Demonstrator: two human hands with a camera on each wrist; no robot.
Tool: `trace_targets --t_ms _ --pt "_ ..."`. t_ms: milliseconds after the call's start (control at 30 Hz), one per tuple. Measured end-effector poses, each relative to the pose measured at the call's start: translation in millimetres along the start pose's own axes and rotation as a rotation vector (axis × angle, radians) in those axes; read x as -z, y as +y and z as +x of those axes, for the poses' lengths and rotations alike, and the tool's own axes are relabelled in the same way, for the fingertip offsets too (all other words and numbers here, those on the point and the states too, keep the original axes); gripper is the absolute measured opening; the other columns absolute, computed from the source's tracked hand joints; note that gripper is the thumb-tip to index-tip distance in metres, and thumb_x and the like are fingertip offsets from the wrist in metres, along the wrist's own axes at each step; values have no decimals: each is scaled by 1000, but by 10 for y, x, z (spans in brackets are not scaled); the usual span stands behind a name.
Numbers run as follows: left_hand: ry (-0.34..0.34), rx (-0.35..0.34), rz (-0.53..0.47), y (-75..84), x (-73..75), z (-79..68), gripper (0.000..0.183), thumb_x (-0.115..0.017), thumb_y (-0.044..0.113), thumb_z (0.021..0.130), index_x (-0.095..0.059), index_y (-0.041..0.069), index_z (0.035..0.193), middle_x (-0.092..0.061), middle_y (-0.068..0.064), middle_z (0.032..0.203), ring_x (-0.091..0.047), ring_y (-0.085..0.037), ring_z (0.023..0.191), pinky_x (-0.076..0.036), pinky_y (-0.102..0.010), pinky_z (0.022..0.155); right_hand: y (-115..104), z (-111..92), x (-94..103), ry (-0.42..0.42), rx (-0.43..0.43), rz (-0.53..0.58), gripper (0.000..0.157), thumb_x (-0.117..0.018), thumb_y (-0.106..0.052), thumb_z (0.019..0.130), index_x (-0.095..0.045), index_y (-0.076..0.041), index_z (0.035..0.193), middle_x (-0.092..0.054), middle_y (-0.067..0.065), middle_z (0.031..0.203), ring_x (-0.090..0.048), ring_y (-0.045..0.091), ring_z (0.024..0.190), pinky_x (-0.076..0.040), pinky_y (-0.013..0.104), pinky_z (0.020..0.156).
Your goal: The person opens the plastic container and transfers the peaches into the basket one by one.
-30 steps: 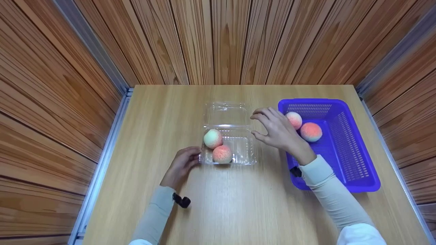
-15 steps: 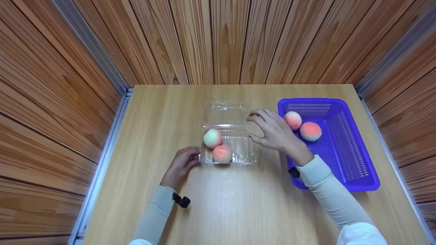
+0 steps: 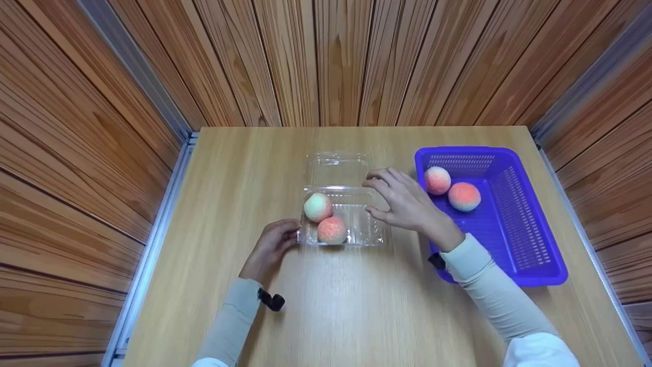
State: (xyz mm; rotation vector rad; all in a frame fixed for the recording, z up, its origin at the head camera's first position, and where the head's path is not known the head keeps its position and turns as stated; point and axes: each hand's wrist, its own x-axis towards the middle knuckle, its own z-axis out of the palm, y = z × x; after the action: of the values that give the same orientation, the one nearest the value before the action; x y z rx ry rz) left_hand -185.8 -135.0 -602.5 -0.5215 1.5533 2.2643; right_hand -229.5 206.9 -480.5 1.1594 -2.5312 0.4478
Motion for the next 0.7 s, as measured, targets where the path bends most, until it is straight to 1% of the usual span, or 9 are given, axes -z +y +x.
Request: trace_targets --t_ms 133,233,467,567,700 --pt "9 9 -4 7 -5 -7 14 -66 3 101 -72 -4 112 -73 -7 92 -70 -17 86 -62 -27 74 -42 4 -19 -8 12 14 50 -82 -34 91 -67 -7 131 -66 15 134 -63 34 122 -54 51 105" --pt "10 15 -5 11 -6 -11 13 -66 3 101 -73 -3 111 -72 -5 91 -69 -17 86 -62 -27 74 -71 13 -38 -19 14 18 51 -81 -35 92 -66 -7 132 -66 14 134 -62 33 123 -54 51 106" --pt "12 24 3 15 -5 -21 25 -67 4 101 -69 -9 122 -74 -9 97 -69 -19 89 -61 -27 76 -122 42 -95 -40 25 13 53 -83 -34 91 -66 -7 133 -65 13 133 -61 33 123 -51 50 111" --pt "12 18 -2 6 -6 -11 24 -67 4 101 -69 -9 120 -73 -8 94 -69 -18 88 -61 -26 74 -143 54 -117 -59 19 17 53 -82 -35 91 -65 -8 134 -65 12 134 -61 32 123 -51 49 109" --pt "2 3 -5 -9 -8 5 19 -65 3 101 -70 -9 116 -71 -6 90 -67 -16 84 -60 -25 71 -173 69 -145 -79 15 40 53 -82 -35 91 -65 -9 134 -64 11 134 -60 32 122 -53 50 105"
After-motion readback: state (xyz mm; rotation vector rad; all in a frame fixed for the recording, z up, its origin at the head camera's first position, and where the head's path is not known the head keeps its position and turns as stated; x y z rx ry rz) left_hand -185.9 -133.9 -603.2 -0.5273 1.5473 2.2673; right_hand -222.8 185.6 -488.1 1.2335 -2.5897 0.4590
